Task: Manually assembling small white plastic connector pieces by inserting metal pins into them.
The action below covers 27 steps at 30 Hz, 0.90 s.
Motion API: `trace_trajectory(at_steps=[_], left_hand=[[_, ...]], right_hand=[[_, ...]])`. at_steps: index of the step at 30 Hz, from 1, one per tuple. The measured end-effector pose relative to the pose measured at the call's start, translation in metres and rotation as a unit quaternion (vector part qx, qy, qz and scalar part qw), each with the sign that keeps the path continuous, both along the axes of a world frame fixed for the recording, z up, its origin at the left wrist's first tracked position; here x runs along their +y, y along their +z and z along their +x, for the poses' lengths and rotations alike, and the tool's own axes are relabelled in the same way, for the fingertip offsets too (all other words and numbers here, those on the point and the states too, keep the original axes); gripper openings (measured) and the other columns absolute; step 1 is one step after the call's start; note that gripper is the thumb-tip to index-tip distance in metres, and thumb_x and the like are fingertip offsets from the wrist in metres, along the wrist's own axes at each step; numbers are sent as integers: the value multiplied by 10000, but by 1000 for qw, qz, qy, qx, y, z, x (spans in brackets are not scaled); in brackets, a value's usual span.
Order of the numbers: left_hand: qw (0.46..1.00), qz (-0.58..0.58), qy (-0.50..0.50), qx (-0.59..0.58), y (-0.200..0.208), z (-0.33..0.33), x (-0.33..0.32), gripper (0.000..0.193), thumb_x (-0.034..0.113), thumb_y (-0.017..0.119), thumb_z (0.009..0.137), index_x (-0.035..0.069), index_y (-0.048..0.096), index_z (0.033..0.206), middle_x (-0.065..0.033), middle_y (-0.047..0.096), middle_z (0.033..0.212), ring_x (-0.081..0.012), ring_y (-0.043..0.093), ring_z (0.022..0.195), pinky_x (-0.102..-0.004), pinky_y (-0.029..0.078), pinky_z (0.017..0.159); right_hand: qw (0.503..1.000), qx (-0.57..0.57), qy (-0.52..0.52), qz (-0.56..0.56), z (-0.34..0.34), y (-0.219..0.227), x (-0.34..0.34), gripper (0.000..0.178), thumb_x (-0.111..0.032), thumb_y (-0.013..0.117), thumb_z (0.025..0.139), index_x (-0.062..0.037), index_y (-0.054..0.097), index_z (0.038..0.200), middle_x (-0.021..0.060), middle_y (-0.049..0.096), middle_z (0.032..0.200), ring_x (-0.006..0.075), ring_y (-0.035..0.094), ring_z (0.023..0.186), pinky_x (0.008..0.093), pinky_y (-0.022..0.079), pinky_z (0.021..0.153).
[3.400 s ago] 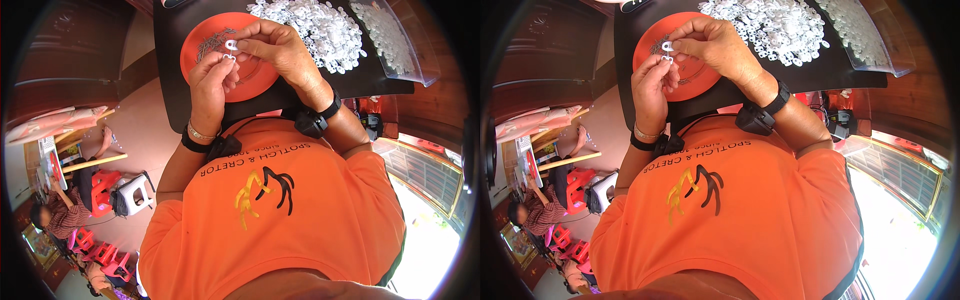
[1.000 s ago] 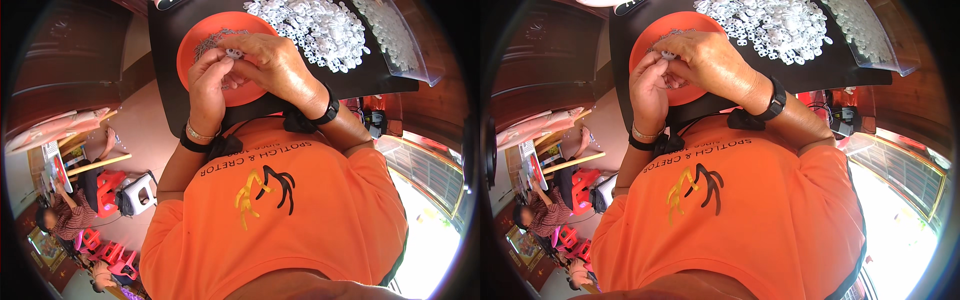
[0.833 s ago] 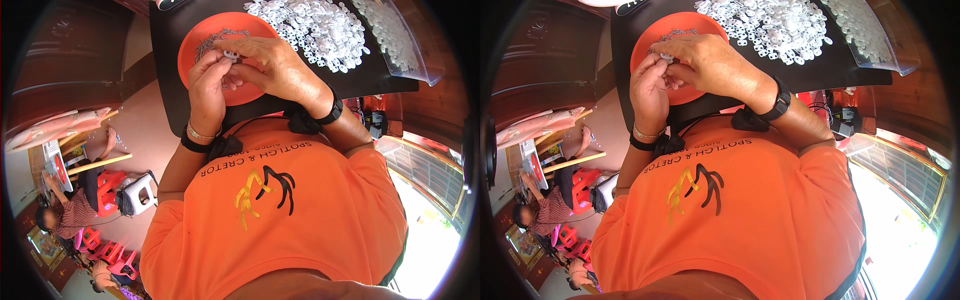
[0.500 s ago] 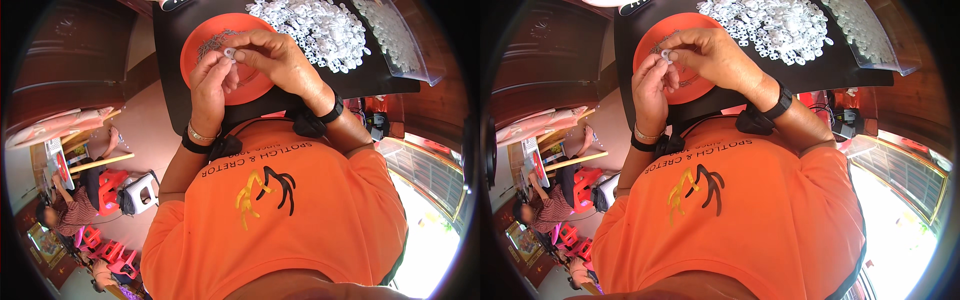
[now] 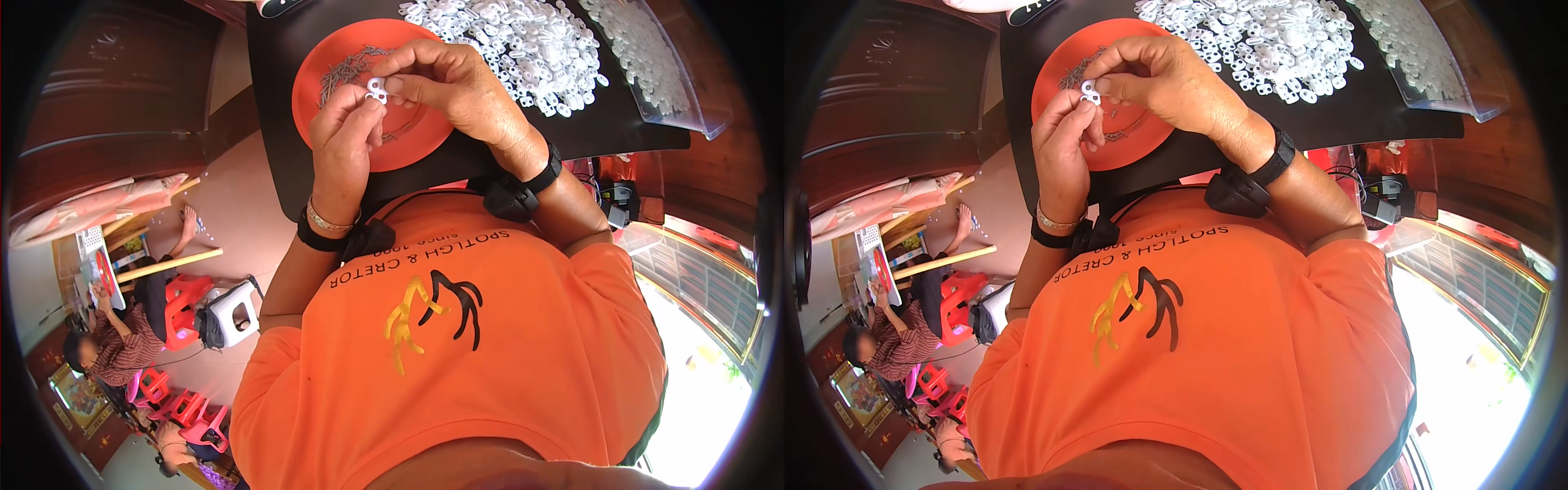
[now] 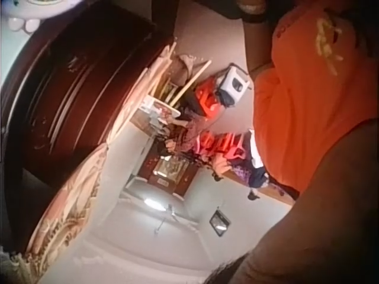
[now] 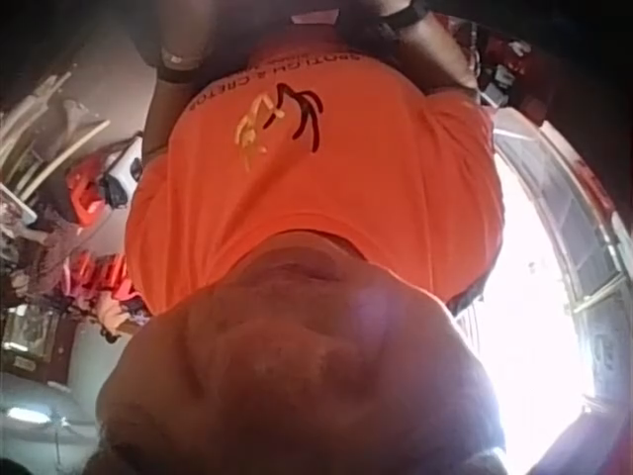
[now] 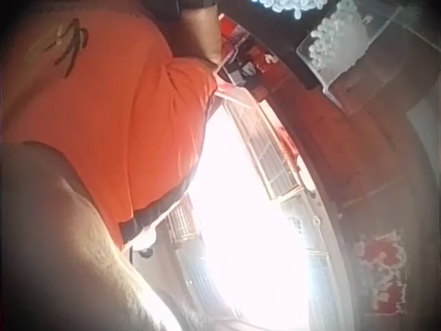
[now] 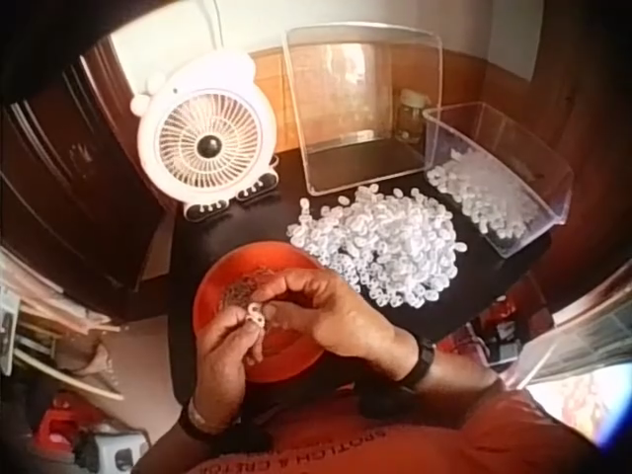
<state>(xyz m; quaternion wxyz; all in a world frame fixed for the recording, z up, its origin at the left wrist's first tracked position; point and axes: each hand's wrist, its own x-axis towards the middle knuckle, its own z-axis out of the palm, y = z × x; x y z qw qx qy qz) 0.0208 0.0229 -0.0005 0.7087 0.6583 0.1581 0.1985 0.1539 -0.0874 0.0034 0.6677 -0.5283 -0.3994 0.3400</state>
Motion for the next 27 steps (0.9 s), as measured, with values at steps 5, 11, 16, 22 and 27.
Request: trace_trajectory(at_steps=[5, 11, 16, 22, 27], left_hand=[[999, 29, 4, 17, 5, 3, -2, 174, 125, 479, 902, 30, 524, 763, 12, 470, 630, -56, 400, 551, -205, 303, 519], [999, 25, -6, 23, 3, 4, 0, 167, 119, 486, 898, 36, 527, 759, 18, 468, 630, -48, 388, 552, -204, 289, 514], [999, 28, -16, 19, 0, 3, 3, 166, 123, 489, 899, 39, 527, 761, 21, 469, 635, -45, 387, 557, -203, 286, 514], [999, 16, -22, 35, 1, 1, 4, 152, 128, 490, 899, 30, 543, 795, 23, 472, 639, -46, 387, 555, -205, 295, 516], [1000, -7, -15, 23, 3, 2, 5, 171, 128, 482, 915, -12, 580, 919, 8, 488, 647, -62, 416, 556, -209, 321, 523]], right_hand=[[1000, 1, -17, 12, 1, -2, 1, 159, -6, 588, 883, 14, 653, 1026, 40, 658, 876, 84, 594, 781, 225, 497, 745], [1000, -13, 6, 2, 5, -3, 0, 164, 19, 571, 881, 17, 654, 1022, 53, 668, 917, 96, 618, 844, 232, 504, 801], [999, -26, 29, 2, 7, -4, -1, 172, 34, 572, 874, 9, 657, 1022, 55, 670, 938, 104, 625, 881, 240, 504, 841], [999, -39, 35, -7, 7, -2, -2, 179, 36, 600, 860, 12, 650, 1030, 63, 669, 952, 121, 632, 887, 256, 513, 842], [999, -33, 41, 2, -1, 5, -3, 205, 6, 638, 839, -11, 626, 1043, 48, 661, 889, 113, 625, 840, 255, 507, 774]])
